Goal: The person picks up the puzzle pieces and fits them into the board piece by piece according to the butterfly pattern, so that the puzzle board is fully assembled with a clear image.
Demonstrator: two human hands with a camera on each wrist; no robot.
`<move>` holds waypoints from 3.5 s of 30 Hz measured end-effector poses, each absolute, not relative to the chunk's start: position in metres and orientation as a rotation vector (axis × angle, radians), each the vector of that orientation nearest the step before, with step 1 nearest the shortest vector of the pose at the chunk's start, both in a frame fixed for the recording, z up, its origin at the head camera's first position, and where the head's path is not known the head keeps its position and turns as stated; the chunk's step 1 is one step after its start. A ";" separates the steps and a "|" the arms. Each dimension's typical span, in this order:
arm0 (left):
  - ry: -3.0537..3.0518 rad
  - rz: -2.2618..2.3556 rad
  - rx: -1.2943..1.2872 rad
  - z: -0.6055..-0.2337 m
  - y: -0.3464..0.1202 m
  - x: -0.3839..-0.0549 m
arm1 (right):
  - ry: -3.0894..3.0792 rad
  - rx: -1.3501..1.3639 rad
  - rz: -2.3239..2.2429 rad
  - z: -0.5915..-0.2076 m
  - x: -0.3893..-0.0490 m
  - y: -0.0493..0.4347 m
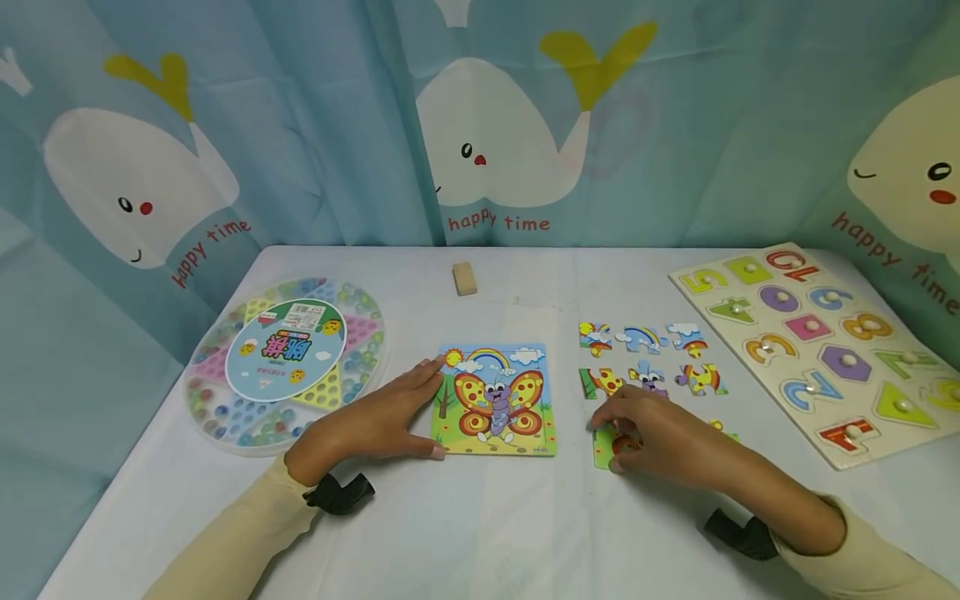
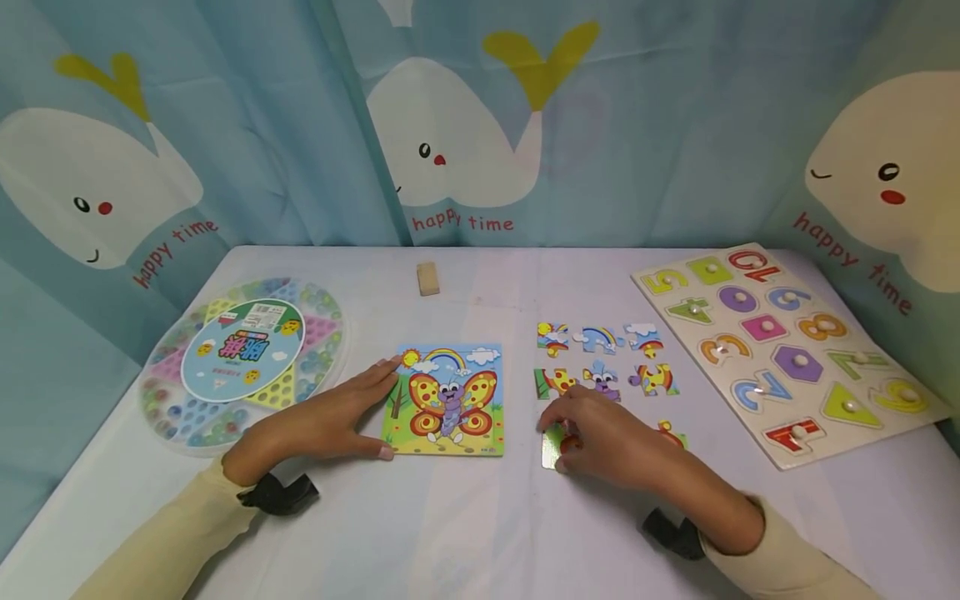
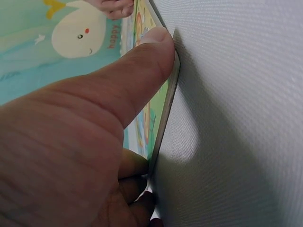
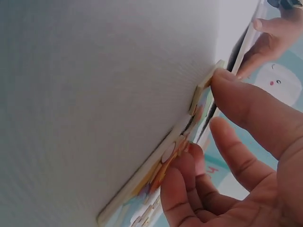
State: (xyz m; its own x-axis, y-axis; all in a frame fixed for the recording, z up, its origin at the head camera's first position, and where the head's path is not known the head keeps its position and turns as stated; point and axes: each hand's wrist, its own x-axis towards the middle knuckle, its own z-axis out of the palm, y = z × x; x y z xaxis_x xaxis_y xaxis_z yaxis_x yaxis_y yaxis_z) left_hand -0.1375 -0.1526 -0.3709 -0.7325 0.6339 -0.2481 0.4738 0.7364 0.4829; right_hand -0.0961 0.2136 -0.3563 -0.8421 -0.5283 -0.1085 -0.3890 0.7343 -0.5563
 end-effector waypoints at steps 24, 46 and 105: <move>2.530 0.563 0.867 -0.370 -0.152 -0.139 | 2.644 -0.650 -0.952 -0.345 -0.093 0.216; 2.491 0.576 0.896 -0.373 -0.159 -0.140 | 2.493 -0.637 -1.110 -0.341 -0.102 0.210; 2.443 0.645 0.937 -0.373 -0.160 -0.141 | 2.446 -0.976 -1.220 -0.341 -0.145 0.090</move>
